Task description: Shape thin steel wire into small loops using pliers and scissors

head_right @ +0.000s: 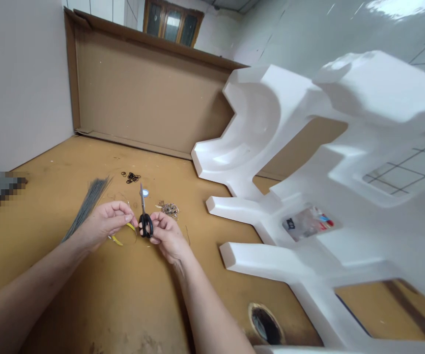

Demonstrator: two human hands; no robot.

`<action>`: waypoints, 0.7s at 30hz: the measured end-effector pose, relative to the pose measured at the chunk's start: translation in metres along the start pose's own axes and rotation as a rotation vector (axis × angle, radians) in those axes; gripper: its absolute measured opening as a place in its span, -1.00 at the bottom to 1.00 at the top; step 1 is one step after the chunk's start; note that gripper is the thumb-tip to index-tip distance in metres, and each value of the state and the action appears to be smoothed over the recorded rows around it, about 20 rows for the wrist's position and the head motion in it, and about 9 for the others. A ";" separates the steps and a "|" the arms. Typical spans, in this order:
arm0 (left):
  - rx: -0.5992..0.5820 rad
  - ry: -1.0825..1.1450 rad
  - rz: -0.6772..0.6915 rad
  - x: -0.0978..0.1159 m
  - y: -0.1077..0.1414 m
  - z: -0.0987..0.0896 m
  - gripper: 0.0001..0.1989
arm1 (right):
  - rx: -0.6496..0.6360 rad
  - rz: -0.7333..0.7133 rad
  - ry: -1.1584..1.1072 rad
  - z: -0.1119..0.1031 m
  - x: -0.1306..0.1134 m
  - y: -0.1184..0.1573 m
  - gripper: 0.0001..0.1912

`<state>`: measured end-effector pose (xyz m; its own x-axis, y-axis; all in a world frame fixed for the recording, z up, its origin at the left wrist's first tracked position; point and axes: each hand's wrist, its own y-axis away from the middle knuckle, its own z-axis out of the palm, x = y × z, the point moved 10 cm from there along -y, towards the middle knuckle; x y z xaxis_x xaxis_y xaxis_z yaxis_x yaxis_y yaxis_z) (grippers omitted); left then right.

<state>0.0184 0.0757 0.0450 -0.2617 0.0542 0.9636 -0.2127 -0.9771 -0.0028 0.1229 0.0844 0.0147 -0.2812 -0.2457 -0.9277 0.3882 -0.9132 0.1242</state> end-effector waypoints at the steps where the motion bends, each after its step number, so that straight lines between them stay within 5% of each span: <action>1: -0.001 0.008 0.000 0.000 0.000 0.000 -0.77 | -0.023 0.003 -0.019 0.004 0.001 0.001 -0.64; 11: -0.048 0.088 -0.023 0.001 0.001 0.006 -0.74 | -0.194 0.012 -0.081 0.038 0.003 0.009 -0.72; 21: -0.110 0.034 -0.009 0.009 0.004 0.009 -0.74 | -0.132 -0.038 -0.040 0.028 -0.003 0.009 -0.62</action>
<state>0.0237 0.0704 0.0559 -0.2905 0.0715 0.9542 -0.3171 -0.9481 -0.0255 0.1024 0.0675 0.0284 -0.3319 -0.2271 -0.9156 0.4881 -0.8719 0.0393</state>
